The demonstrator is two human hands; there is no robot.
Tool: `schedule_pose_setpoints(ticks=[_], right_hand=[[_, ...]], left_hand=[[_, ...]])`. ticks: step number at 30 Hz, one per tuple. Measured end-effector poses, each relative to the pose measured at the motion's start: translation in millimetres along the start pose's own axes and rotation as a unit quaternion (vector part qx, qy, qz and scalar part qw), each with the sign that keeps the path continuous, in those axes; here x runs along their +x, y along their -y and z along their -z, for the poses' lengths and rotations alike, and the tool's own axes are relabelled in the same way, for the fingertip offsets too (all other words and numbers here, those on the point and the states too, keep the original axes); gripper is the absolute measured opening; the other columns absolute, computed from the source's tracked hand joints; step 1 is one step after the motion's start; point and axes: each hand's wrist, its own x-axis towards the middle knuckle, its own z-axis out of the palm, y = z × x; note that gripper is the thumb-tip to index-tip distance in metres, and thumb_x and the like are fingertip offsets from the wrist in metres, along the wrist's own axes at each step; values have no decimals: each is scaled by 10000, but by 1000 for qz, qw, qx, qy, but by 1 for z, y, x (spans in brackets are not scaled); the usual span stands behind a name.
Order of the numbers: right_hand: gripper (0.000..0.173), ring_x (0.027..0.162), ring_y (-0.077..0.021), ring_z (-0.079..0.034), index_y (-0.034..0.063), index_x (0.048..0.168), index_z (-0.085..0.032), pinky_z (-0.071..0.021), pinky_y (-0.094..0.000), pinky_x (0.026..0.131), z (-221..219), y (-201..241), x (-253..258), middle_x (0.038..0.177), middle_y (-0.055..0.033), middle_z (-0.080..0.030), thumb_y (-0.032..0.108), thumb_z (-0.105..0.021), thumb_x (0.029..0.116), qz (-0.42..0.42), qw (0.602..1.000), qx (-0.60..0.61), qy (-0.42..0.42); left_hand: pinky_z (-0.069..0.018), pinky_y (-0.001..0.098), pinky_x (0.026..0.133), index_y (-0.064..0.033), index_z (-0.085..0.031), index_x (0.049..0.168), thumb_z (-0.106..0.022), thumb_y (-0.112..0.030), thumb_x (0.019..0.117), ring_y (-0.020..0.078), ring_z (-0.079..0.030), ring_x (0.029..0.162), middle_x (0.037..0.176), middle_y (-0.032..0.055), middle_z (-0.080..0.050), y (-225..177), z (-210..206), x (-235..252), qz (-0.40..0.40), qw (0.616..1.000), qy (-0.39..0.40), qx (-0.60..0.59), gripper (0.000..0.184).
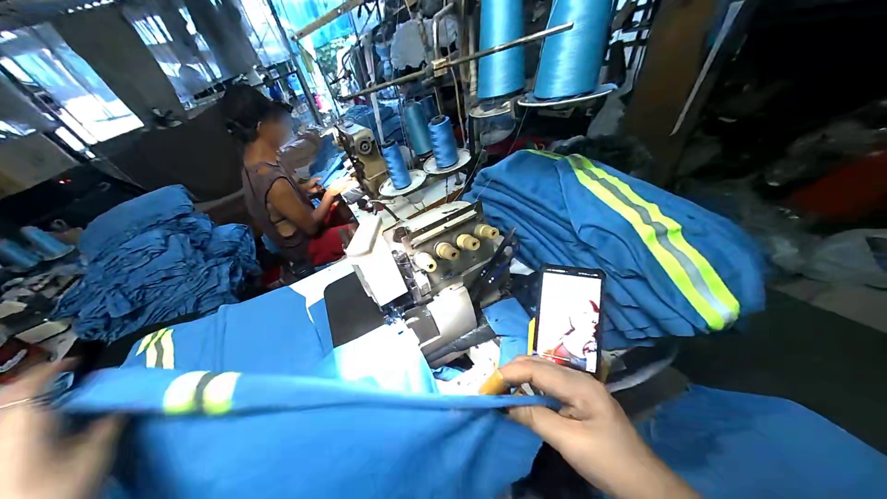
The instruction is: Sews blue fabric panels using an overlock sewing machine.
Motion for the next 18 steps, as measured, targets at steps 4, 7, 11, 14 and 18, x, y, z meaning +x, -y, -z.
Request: schedule_pose_setpoints(ticks=[4,7,11,14,18], right_hand=[[128,924,-33,-697,12,1021,-732,-570,-205,860,-16,10,-8,970,-51,-752,116,-699,956,-34,994,49,87],[192,848,-41,-693,-21,995,-720,-551,-182,791,-22,12,-7,896,-91,-744,151,-636,1012,-5,987,85,140],[272,890,-22,-671,99,1000,-736,-584,-215,791,-29,-10,13,980,17,-710,272,-535,1064,-67,990,120,37],[129,1005,-88,-657,125,1021,-764,-582,-254,853,-51,-47,29,1152,-17,-667,141,-648,967,-194,976,95,6],[187,867,-22,-640,36,1125,-699,-543,-213,789,-73,-68,23,998,5,-691,98,-552,1028,-352,908,217,74]], left_hand=[[-448,644,1044,48,-639,1281,-735,-344,929,431,-604,1231,1296,270,-643,-27,-102,-24,-156,958,215,-106,536],[-523,514,929,7,-738,1129,-766,-258,907,304,-694,1001,1042,169,-737,-88,-135,-63,-172,908,312,-222,347],[-527,257,731,7,-701,957,-716,-170,964,158,-631,791,818,137,-645,-94,-96,-56,-171,909,237,-298,178],[-483,210,791,-27,-698,1017,-687,-155,976,125,-590,876,895,118,-606,-105,-75,-37,-198,901,214,-321,135],[-516,195,682,-173,-776,1003,-649,-207,921,38,-619,754,826,-15,-676,-84,-139,-22,-184,967,96,-149,155]])
